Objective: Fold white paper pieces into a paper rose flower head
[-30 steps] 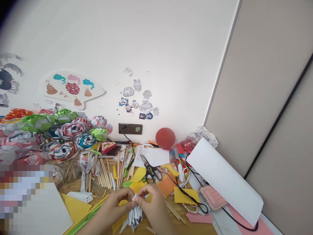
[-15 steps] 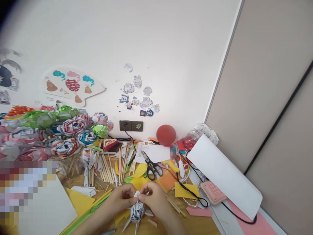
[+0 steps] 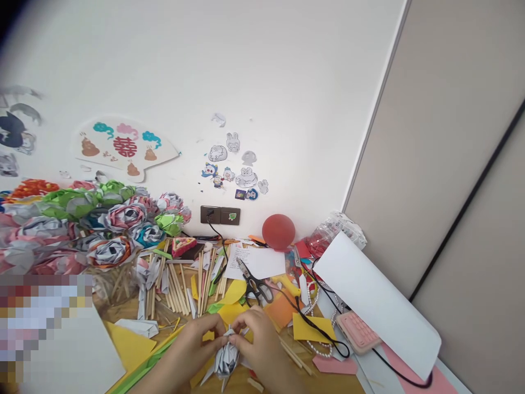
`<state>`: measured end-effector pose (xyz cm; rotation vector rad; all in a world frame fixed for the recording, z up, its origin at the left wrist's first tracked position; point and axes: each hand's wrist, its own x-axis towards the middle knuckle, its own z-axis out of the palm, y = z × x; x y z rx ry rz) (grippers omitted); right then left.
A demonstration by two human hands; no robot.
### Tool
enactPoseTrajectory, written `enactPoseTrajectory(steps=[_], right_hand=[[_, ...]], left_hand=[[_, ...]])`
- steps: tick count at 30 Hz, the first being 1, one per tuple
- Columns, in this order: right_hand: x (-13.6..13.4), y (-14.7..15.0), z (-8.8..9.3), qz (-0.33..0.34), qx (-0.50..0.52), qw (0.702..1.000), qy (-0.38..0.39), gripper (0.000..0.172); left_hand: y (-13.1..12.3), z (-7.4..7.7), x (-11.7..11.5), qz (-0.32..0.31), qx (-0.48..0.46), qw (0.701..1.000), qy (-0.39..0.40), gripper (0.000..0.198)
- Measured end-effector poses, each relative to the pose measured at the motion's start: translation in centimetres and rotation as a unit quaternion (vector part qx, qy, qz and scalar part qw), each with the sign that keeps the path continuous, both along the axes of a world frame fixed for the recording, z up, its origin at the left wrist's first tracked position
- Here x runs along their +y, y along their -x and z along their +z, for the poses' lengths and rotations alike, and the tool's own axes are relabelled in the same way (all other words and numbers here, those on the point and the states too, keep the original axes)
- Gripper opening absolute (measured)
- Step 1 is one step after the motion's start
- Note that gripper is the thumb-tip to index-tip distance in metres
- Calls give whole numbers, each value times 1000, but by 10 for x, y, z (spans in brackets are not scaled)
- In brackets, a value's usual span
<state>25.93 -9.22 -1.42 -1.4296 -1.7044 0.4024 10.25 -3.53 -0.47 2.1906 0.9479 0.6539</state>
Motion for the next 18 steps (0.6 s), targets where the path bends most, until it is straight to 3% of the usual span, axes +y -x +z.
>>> enactPoseTrajectory(steps=[6, 11, 14, 18], right_hand=[[-1, 6, 4, -16, 39, 998, 48, 13], [0, 7, 1, 2, -28, 1000, 7, 15], [0, 4, 0, -1, -6, 999, 34, 12], [-3, 0, 3, 8, 39, 996, 75, 11]], left_hand=[[0, 1, -1, -22, 0, 1000, 19, 10], [-1, -3, -1, -1, -4, 1000, 11, 12], [-1, -5, 0, 12, -20, 999, 23, 12], [1, 0, 2, -11, -84, 987, 134, 7]])
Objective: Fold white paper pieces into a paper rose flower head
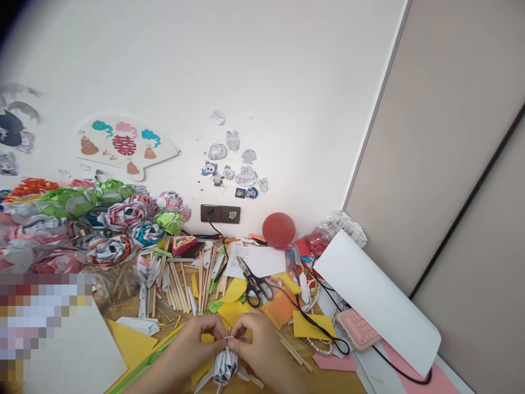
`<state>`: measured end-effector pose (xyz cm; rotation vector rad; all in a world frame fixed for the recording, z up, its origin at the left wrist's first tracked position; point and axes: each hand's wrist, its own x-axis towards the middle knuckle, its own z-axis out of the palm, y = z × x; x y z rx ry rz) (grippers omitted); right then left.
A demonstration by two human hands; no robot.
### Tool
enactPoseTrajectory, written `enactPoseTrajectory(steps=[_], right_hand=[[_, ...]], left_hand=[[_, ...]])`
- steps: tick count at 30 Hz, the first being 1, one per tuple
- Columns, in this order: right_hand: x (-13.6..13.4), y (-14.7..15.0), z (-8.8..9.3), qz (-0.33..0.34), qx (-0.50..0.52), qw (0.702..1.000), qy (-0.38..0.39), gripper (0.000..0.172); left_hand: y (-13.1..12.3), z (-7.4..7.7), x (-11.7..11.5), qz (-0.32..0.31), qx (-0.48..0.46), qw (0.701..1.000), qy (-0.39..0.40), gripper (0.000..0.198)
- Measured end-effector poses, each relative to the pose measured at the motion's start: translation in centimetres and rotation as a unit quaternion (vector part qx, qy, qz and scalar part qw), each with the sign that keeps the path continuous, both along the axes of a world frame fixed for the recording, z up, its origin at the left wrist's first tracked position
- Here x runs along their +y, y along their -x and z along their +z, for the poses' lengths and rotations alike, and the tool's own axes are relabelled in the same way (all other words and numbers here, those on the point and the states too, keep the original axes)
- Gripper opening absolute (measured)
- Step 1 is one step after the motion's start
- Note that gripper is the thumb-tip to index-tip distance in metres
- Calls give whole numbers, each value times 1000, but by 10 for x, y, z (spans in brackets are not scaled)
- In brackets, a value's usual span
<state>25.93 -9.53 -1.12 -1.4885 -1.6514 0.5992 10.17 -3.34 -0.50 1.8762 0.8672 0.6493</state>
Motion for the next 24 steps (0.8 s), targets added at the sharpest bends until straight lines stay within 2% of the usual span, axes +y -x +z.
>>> enactPoseTrajectory(steps=[3, 5, 11, 15, 19, 24], right_hand=[[-1, 0, 2, -6, 23, 1000, -19, 13], [0, 2, 1, 2, 24, 999, -48, 15], [4, 5, -5, 46, -70, 982, -168, 19], [1, 4, -3, 65, -104, 974, -189, 15], [-3, 6, 2, 49, -121, 973, -192, 14], [-5, 6, 7, 105, -186, 950, -229, 20]], left_hand=[[4, 2, 5, -53, -72, 986, 144, 26], [6, -1, 8, -75, -77, 977, 185, 35], [6, -11, 10, -109, -89, 974, 179, 37], [4, -13, 9, -102, -94, 971, 193, 35], [2, -11, 6, -56, -98, 971, 209, 27], [1, -8, 3, -10, -93, 970, 223, 19]])
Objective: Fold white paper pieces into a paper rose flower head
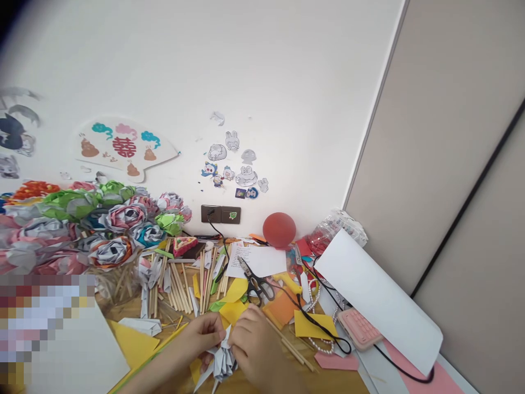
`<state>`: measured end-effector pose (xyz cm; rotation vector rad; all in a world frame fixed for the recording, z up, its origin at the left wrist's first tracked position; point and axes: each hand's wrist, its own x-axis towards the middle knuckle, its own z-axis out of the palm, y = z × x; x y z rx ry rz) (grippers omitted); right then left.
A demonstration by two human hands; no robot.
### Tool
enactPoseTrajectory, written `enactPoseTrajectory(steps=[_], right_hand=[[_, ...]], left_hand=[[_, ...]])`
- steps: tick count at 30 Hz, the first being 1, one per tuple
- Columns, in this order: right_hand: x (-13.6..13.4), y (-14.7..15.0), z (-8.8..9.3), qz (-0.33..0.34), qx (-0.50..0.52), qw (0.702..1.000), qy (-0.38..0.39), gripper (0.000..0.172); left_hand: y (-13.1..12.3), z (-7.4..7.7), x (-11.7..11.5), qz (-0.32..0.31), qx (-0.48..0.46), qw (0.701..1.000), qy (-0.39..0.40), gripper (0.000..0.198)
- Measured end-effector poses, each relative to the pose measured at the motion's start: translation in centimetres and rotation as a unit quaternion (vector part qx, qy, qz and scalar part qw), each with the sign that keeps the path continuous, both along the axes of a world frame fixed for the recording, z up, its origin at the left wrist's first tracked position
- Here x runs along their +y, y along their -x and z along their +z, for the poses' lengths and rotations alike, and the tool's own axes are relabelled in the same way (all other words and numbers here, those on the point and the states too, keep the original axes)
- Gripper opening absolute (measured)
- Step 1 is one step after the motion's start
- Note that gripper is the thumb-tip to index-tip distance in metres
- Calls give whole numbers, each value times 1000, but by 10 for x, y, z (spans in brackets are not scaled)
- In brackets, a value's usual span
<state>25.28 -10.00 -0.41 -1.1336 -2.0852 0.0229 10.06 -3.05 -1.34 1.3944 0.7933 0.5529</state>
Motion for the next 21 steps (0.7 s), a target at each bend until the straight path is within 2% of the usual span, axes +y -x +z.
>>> enactPoseTrajectory(steps=[2, 6, 10, 15, 21], right_hand=[[0, -1, 0, 8, -4, 1000, 6, 21], [2, -1, -6, -44, 20, 997, 57, 14], [5, 0, -13, -36, 21, 998, 42, 26], [4, -3, -9, 4, 5, 999, 35, 27], [-2, -6, 1, 8, 28, 996, 88, 26]], left_hand=[[0, -1, 1, 5, 0, 1000, 1, 18], [-2, -9, 5, 15, 12, 999, -28, 21], [-6, -13, 4, 35, 19, 999, -35, 20], [-6, -4, -1, 58, 32, 998, -15, 20], [-5, 3, -2, 63, 33, 997, -18, 25]])
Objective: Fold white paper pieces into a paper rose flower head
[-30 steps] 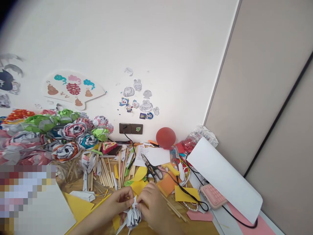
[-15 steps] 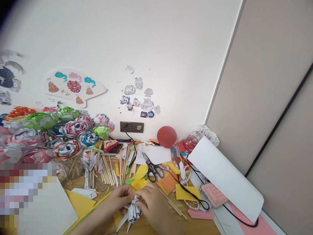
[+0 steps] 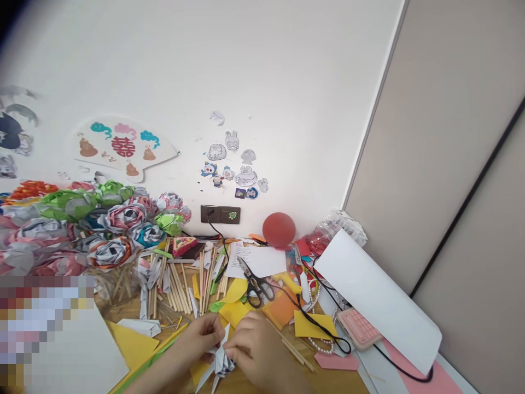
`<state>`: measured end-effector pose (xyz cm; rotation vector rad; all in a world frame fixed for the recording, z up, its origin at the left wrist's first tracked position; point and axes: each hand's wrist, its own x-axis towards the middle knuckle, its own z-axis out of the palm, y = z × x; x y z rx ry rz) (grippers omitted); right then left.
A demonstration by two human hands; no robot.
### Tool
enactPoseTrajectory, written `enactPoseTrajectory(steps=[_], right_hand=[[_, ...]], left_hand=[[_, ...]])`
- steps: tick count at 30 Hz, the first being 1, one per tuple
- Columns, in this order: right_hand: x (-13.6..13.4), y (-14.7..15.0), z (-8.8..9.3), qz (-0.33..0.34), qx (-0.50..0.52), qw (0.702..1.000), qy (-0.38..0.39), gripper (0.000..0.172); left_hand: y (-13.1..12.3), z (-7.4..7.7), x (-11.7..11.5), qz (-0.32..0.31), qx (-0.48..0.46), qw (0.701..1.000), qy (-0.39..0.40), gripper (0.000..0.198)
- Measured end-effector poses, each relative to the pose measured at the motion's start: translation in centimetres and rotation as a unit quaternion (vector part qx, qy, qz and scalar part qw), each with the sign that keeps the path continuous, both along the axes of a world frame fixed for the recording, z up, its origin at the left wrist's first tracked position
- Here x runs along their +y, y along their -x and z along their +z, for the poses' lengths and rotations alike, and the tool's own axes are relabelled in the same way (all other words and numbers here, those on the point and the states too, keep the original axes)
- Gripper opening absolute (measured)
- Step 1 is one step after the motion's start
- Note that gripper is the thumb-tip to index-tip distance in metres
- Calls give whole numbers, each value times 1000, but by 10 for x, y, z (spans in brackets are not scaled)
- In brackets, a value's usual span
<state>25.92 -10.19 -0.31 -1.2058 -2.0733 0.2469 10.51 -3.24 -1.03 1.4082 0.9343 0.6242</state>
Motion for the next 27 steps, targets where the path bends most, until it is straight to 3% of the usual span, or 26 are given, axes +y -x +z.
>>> enactPoseTrajectory(steps=[4, 10, 15, 22, 27], right_hand=[[-3, 3, 2, -20, 18, 999, 18, 37], [-2, 6, 4, -9, 27, 999, -39, 48], [0, 4, 3, -50, 107, 990, -75, 39], [-3, 6, 3, 3, 45, 997, -57, 40], [1, 0, 0, -67, 138, 987, -47, 31]], left_hand=[[-2, -7, 5, 0, -5, 1000, -10, 31], [6, -11, 23, 23, -15, 999, -29, 45], [12, -2, 26, -15, -25, 999, -30, 51], [11, 3, 19, -23, -7, 997, -80, 51], [13, 2, 22, -56, -28, 995, -72, 50]])
